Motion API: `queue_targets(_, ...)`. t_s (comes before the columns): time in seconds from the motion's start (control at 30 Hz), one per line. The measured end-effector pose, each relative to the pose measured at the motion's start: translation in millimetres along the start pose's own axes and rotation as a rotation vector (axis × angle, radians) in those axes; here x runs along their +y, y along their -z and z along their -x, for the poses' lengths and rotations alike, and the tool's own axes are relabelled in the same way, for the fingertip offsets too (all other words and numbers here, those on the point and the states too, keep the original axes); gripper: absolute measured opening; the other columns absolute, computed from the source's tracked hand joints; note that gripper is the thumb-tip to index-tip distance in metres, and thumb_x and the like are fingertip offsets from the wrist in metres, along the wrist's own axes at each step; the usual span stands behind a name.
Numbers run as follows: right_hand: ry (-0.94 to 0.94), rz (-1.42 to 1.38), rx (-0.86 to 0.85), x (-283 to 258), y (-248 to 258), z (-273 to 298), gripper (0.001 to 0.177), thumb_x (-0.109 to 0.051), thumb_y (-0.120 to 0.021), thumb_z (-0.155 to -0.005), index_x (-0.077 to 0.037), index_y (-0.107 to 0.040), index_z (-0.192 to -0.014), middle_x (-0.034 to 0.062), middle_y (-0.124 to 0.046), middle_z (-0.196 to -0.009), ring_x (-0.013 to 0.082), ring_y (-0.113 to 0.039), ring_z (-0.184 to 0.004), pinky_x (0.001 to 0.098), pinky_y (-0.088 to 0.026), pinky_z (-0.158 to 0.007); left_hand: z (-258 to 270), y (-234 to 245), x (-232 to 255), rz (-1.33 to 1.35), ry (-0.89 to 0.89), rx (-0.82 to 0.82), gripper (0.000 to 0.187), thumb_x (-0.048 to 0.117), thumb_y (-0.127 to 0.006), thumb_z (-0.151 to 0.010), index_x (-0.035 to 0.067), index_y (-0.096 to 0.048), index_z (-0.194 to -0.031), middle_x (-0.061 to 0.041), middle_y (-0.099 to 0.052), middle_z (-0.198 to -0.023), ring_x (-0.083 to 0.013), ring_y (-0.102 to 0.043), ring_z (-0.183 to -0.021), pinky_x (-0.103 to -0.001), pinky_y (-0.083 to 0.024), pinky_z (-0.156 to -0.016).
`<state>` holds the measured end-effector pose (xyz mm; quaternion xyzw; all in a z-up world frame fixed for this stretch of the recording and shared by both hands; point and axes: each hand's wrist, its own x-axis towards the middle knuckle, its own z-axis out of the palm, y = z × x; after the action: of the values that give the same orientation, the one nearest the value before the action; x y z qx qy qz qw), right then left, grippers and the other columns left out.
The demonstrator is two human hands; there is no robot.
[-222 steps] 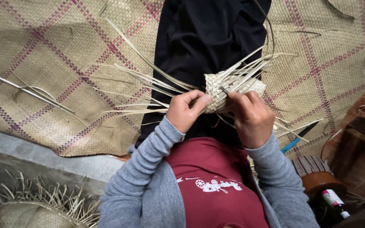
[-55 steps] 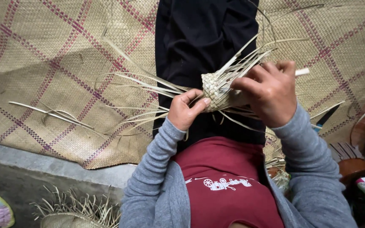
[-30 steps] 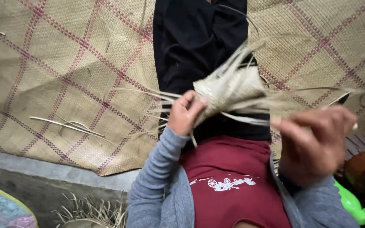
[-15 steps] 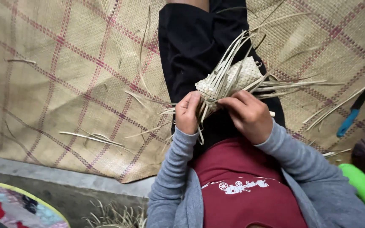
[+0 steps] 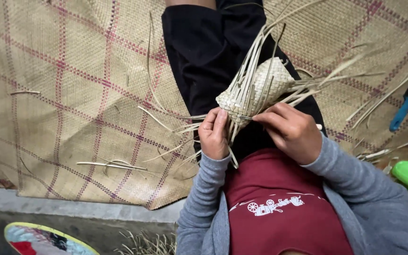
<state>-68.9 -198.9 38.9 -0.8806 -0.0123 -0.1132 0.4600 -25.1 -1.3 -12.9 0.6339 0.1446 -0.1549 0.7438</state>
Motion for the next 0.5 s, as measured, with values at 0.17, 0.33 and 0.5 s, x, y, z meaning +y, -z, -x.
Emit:
queue_targets(0.17, -0.03, 0.053, 0.008, -1.5, 8.7, 11.5, 0.014, -0.004, -0.069, -0.098, -0.013, -0.075, -0.106, 0.0058, -0.062, -0.085, 0.0274, -0.068, -0.079, 0.0365, -0.058, -0.067, 6.0, -0.2, -11.1, 0.05, 0.004, 0.001, 0.018, 0.011, -0.063, -0.104, -0.004, -0.073, -0.106, -0.015, -0.071, -0.081, -0.014, -0.064, -0.079, -0.031, -0.057, -0.074)
queue_targets(0.33, -0.047, 0.049, 0.015, -4.2, 11.6, 19.4, 0.015, -0.004, -0.067, -0.099, -0.014, -0.075, -0.106, 0.0038, -0.062, -0.085, 0.0257, -0.067, -0.077, 0.0349, -0.057, -0.062, 12.7, -16.6, 3.5, 0.07, -0.017, -0.015, 0.019, 0.01, -0.061, -0.105, -0.005, -0.072, -0.107, -0.019, -0.073, -0.085, -0.0178, -0.068, -0.082, -0.034, -0.06, -0.078)
queue_targets(0.5, -0.043, 0.141, 0.017, -3.6, 10.7, 27.4, 0.014, -0.007, -0.067, -0.1, -0.016, -0.075, -0.107, 0.004, -0.06, -0.085, 0.0256, -0.066, -0.077, 0.0355, -0.057, -0.061, 17.7, -26.3, 10.0, 0.07, -0.049, -0.002, 0.018, 0.008, -0.061, -0.105, -0.006, -0.071, -0.108, -0.02, -0.075, -0.089, -0.0185, -0.07, -0.086, -0.036, -0.06, -0.081)
